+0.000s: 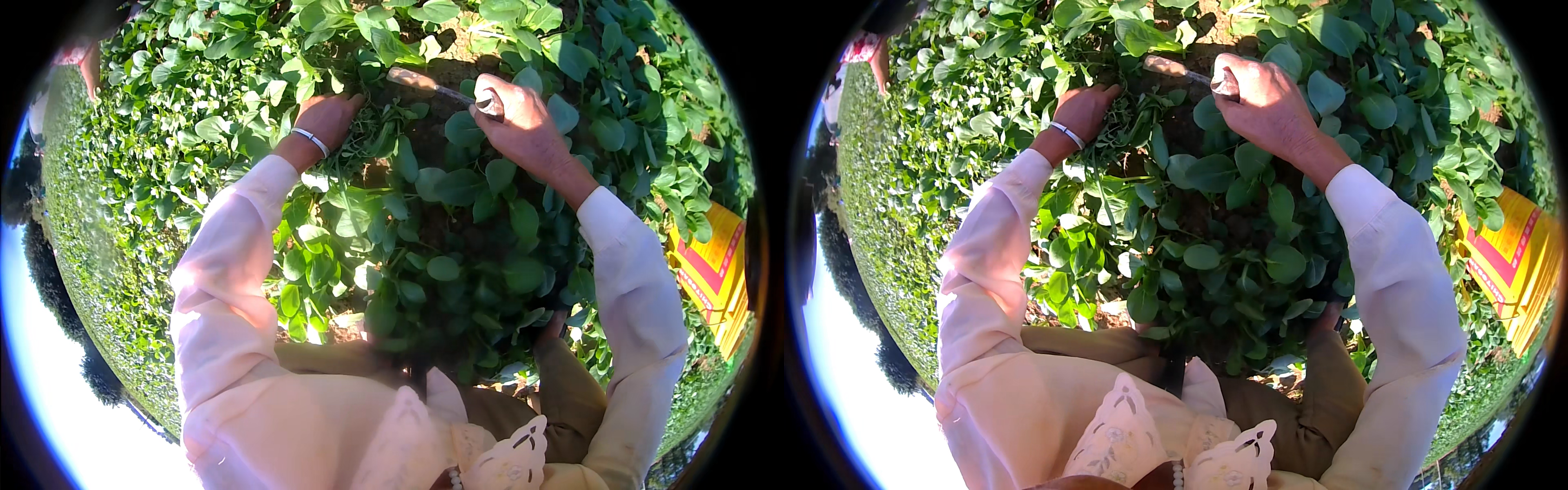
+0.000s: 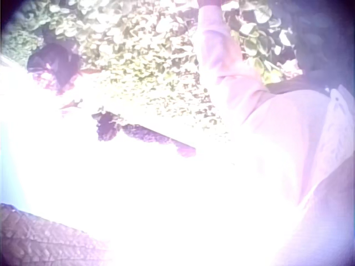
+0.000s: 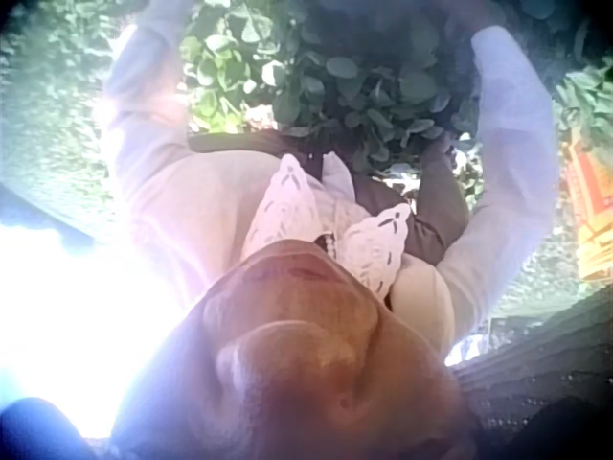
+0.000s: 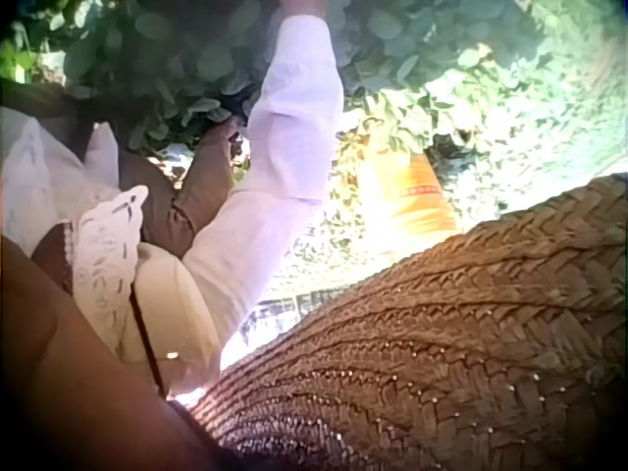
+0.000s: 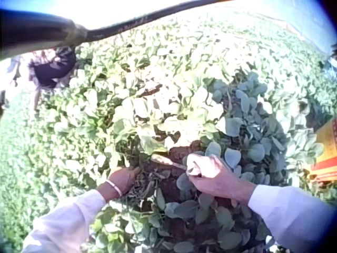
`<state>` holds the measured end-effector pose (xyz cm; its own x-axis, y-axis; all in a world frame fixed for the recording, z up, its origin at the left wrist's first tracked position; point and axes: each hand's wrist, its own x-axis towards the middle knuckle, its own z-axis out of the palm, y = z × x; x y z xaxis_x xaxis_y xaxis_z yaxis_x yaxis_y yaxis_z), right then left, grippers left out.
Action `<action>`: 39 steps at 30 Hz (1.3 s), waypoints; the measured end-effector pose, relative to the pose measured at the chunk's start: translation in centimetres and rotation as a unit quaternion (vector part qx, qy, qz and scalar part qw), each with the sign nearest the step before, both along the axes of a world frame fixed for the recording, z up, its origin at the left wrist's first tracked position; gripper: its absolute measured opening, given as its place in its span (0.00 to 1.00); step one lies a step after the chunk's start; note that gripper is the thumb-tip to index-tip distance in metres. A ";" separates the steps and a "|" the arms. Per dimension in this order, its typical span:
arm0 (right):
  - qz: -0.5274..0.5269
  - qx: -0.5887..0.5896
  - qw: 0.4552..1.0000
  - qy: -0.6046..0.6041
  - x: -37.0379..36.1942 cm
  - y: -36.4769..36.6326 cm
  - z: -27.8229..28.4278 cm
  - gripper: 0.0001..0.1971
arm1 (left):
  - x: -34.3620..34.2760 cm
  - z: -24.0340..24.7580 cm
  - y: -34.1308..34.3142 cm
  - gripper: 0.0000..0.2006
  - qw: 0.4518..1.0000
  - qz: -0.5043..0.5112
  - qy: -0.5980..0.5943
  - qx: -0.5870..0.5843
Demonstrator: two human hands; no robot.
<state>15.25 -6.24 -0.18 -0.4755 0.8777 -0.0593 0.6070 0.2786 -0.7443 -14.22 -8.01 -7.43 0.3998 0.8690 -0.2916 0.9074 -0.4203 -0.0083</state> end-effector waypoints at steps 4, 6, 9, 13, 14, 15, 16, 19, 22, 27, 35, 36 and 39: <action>-0.056 0.030 0.998 -0.004 -1.7 1.1 -2.2 0.06 | 1.5 -0.8 0.8 0.14 0.986 -0.118 -0.039 0.113; -0.087 0.034 0.996 0.004 -1.5 2.0 -2.8 0.07 | 1.7 -1.4 1.8 0.12 0.972 -0.139 -0.028 0.190; -0.099 0.014 0.994 -0.046 -0.1 2.7 -2.3 0.07 | 2.1 -1.9 3.5 0.12 0.996 -0.007 0.077 0.034; -0.021 0.048 0.998 -0.016 0.2 1.6 -2.0 0.08 | 0.6 -2.6 4.0 0.12 0.994 0.033 0.036 0.093; 0.003 0.040 0.999 -0.026 -0.1 1.4 -2.2 0.08 | 0.2 -2.2 4.0 0.12 0.995 0.072 0.042 0.062; 0.006 0.069 0.997 -0.014 -0.3 1.1 -2.8 0.08 | -0.4 -1.7 4.2 0.12 0.993 0.106 0.047 0.032; 0.008 0.098 0.995 -0.003 -0.5 0.7 -3.8 0.08 | -1.8 -2.7 4.3 0.14 0.989 0.142 -0.012 0.037; 0.026 0.071 0.997 0.028 -2.1 0.3 -4.6 0.07 | -3.9 -3.6 5.5 0.19 0.958 0.274 -0.082 -0.013; 0.040 0.017 0.999 0.008 -3.1 0.3 -4.5 0.08 | -5.8 -5.4 5.6 0.22 0.945 0.288 -0.154 -0.028; 0.031 0.035 0.998 -0.043 -7.1 0.7 -5.3 0.06 | -7.9 -9.1 5.8 0.20 0.929 0.297 -0.205 -0.078; -0.011 0.048 0.999 -0.016 -5.4 0.5 -5.0 0.08 | -2.0 -0.5 2.7 0.17 0.960 0.061 -0.269 0.043; -0.007 0.048 0.998 -0.029 -4.8 0.3 -3.9 0.08 | -2.4 -0.4 2.6 0.19 0.964 0.057 -0.254 0.054; -0.010 0.057 0.998 -0.033 -3.4 0.4 -4.0 0.07 | -1.2 0.1 4.1 0.21 0.985 0.079 -0.132 0.076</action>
<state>11.87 -5.83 -4.14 -0.4569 0.8895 0.0109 0.6593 0.3468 -0.6671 -15.41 -3.91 -7.36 0.2999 0.9523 -0.0570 0.9404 -0.2850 0.1852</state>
